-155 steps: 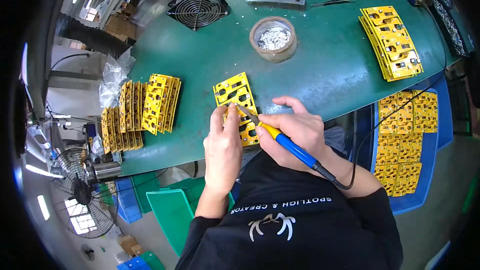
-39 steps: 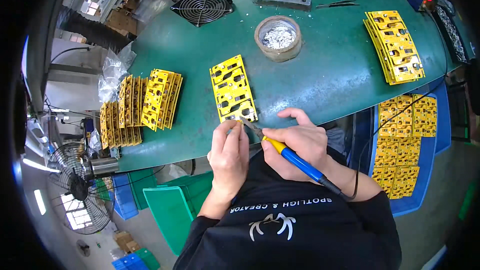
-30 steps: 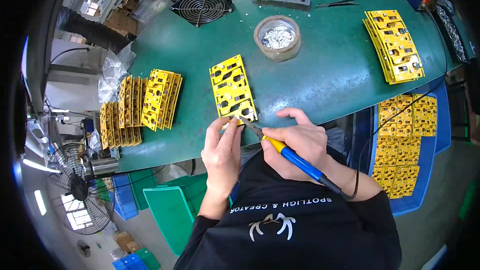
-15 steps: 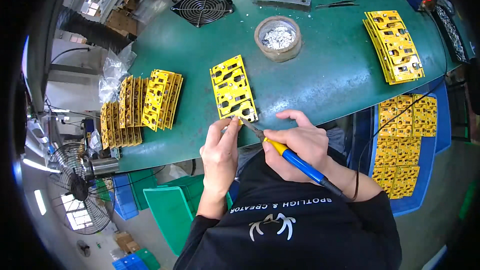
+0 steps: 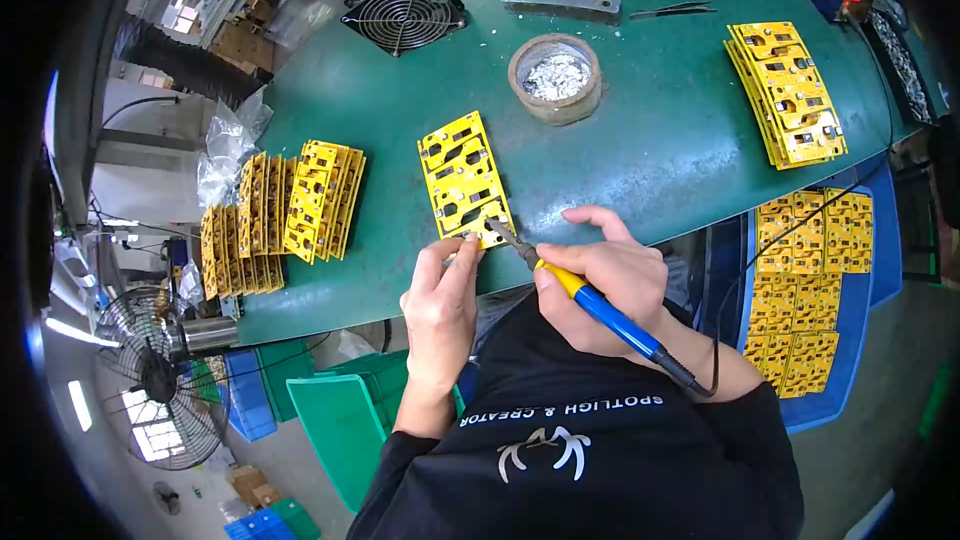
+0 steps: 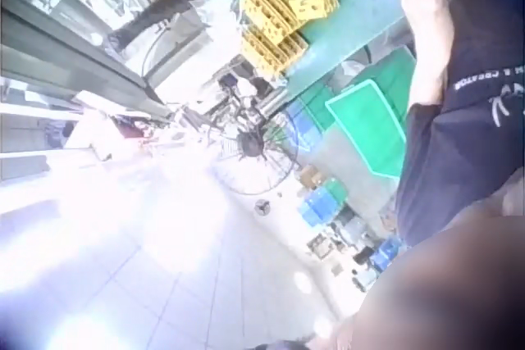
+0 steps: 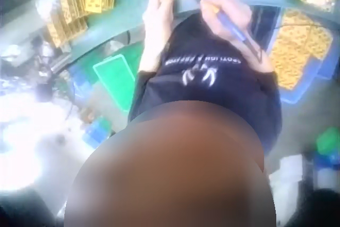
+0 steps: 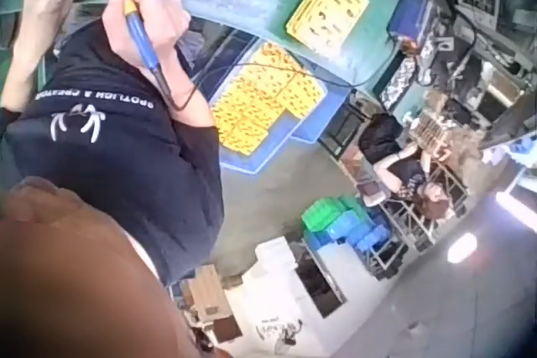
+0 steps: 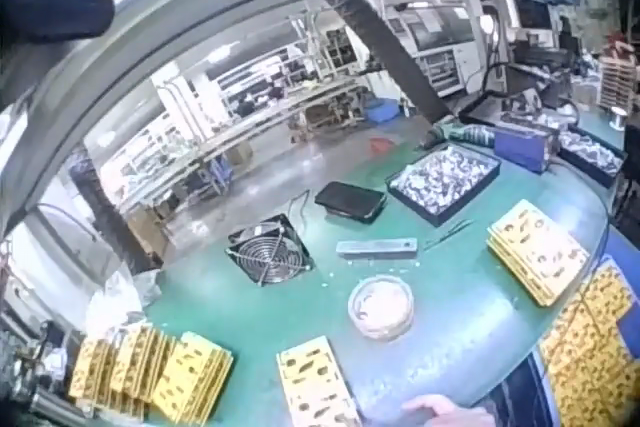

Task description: The person solders electronic components onto yellow circuit boards with a soldering iron and solder wire.

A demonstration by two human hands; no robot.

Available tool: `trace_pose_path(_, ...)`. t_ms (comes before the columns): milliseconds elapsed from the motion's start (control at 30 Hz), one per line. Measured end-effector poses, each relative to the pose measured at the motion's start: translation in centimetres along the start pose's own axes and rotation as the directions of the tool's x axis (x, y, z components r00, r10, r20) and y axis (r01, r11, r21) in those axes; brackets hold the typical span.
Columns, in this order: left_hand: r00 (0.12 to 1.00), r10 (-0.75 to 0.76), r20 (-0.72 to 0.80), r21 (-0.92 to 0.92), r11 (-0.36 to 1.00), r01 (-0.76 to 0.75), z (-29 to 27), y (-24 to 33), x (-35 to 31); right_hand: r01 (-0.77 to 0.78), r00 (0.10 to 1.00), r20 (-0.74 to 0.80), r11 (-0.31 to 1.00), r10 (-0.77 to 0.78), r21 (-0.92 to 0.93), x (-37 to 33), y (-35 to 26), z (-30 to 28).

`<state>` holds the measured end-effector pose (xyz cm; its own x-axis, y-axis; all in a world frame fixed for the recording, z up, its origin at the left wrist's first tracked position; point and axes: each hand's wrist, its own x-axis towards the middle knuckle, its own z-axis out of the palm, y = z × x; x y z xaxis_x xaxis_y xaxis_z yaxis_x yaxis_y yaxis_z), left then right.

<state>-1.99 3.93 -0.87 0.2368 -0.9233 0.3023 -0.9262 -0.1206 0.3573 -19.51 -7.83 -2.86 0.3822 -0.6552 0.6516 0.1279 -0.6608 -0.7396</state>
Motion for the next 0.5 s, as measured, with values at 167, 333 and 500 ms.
trace_pose_path(167, 0.998, 0.021, -0.051, -0.017, 1.0, -0.022, 0.3, -0.1, 0.3, -0.01, 0.998, -0.063, 0.999, 0.008, -0.035, 0.6, 0.3, -0.7)
trace_pose_path(333, 0.993, 0.062, -0.105, -0.11, 0.991, -0.073, 0.3, 1.5, 0.4, -0.031, 0.995, -0.099, 0.985, 0.015, -0.167, 1.8, 1.0, -1.8)
trace_pose_path(500, 0.988, 0.14, -0.067, -0.292, 0.944, -0.153, 1.0, 2.9, 0.1, -0.025, 0.989, -0.144, 0.944, -0.024, -0.33, 2.9, 2.8, -1.6)
